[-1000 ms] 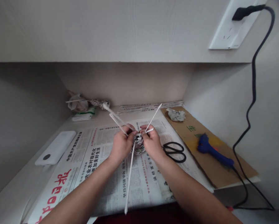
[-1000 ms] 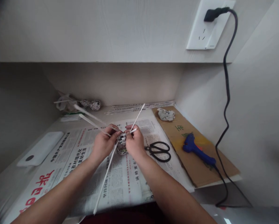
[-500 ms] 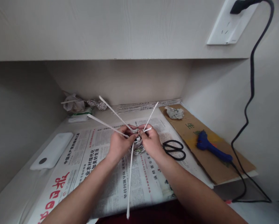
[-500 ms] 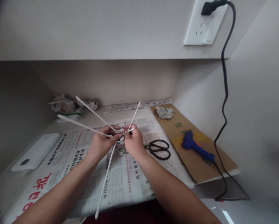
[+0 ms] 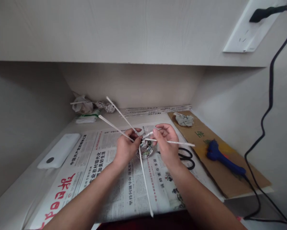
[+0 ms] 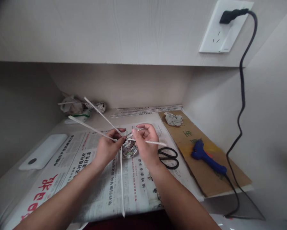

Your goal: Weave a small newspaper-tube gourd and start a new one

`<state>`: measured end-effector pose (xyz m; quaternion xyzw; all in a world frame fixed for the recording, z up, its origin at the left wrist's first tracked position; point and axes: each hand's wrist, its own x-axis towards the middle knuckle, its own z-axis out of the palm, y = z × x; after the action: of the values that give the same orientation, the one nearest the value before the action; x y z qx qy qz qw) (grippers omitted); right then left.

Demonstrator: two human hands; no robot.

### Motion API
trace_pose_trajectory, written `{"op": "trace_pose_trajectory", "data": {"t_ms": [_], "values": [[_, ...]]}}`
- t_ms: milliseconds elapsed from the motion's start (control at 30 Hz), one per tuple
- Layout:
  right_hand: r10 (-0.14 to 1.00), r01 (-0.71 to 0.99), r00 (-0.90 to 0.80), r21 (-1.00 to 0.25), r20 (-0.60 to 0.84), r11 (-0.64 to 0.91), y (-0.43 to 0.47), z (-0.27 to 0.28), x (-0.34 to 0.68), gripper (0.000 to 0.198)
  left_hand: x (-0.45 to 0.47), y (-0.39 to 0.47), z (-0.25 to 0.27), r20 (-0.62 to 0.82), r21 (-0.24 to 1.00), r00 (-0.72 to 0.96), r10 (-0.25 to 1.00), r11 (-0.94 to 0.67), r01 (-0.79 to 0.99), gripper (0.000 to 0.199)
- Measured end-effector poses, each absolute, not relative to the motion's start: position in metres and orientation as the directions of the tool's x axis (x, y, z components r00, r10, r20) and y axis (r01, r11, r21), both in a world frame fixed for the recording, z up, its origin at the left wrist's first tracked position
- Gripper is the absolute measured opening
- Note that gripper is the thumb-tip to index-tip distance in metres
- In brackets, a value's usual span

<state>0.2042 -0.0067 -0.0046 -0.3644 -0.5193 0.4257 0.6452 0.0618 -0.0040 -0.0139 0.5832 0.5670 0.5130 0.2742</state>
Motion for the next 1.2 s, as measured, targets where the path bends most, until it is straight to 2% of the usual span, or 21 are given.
{"op": "trace_pose_trajectory", "data": {"t_ms": [100, 200, 300, 400, 533, 600, 667, 833, 900, 1000, 1100, 1200], "values": [[0.825, -0.038, -0.099, -0.831, 0.556, 0.555, -0.016, 0.005, 0.210, 0.034, 0.063, -0.007, -0.015, 0.371, 0.862, -0.109, 0.922, -0.298, 0.410, 0.021], [0.718, 0.244, -0.303, -0.677, 0.626, 0.694, -0.014, 0.008, 0.216, 0.052, 0.064, -0.010, -0.017, 0.407, 0.841, -0.079, 0.910, -0.340, 0.421, 0.019], [0.703, 0.445, -0.374, -0.547, 0.605, 0.708, -0.003, 0.002, 0.219, 0.059, 0.063, -0.011, -0.018, 0.407, 0.834, -0.102, 0.908, -0.324, 0.446, 0.020], [0.750, 0.553, -0.320, -0.529, 0.579, 0.644, 0.004, -0.007, 0.220, 0.050, 0.062, -0.010, -0.019, 0.408, 0.830, -0.097, 0.908, -0.325, 0.453, 0.022], [0.793, 0.635, -0.268, -0.519, 0.547, 0.572, 0.006, -0.010, 0.220, 0.019, 0.063, -0.010, -0.020, 0.413, 0.832, -0.104, 0.905, -0.328, 0.447, 0.020], [0.798, 0.673, -0.306, -0.474, 0.520, 0.567, 0.006, -0.009, 0.221, 0.013, 0.063, -0.010, -0.021, 0.401, 0.847, -0.128, 0.907, -0.314, 0.428, 0.019], [0.792, 0.685, -0.346, -0.441, 0.503, 0.579, 0.006, -0.008, 0.224, 0.015, 0.064, -0.010, -0.021, 0.392, 0.862, -0.132, 0.910, -0.314, 0.398, 0.019], [0.822, 0.674, -0.351, -0.489, 0.448, 0.554, 0.006, -0.004, 0.230, 0.006, 0.064, -0.009, -0.022, 0.400, 0.860, -0.080, 0.913, -0.344, 0.377, 0.016], [0.810, 0.671, -0.370, -0.471, 0.455, 0.572, 0.005, -0.003, 0.229, 0.006, 0.064, -0.009, -0.021, 0.396, 0.852, -0.071, 0.915, -0.338, 0.401, 0.013], [0.775, 0.674, -0.428, -0.407, 0.464, 0.616, 0.002, 0.000, 0.226, 0.012, 0.063, -0.007, -0.019, 0.370, 0.850, -0.045, 0.928, -0.318, 0.420, 0.009], [0.788, 0.706, -0.435, -0.379, 0.435, 0.599, -0.001, 0.001, 0.223, 0.017, 0.061, -0.006, -0.015, 0.323, 0.862, -0.007, 0.946, -0.291, 0.416, 0.007], [0.778, 0.714, -0.452, -0.345, 0.437, 0.609, -0.003, 0.001, 0.222, 0.024, 0.058, -0.004, -0.010, 0.291, 0.847, 0.038, 0.956, -0.276, 0.454, 0.011]]}}
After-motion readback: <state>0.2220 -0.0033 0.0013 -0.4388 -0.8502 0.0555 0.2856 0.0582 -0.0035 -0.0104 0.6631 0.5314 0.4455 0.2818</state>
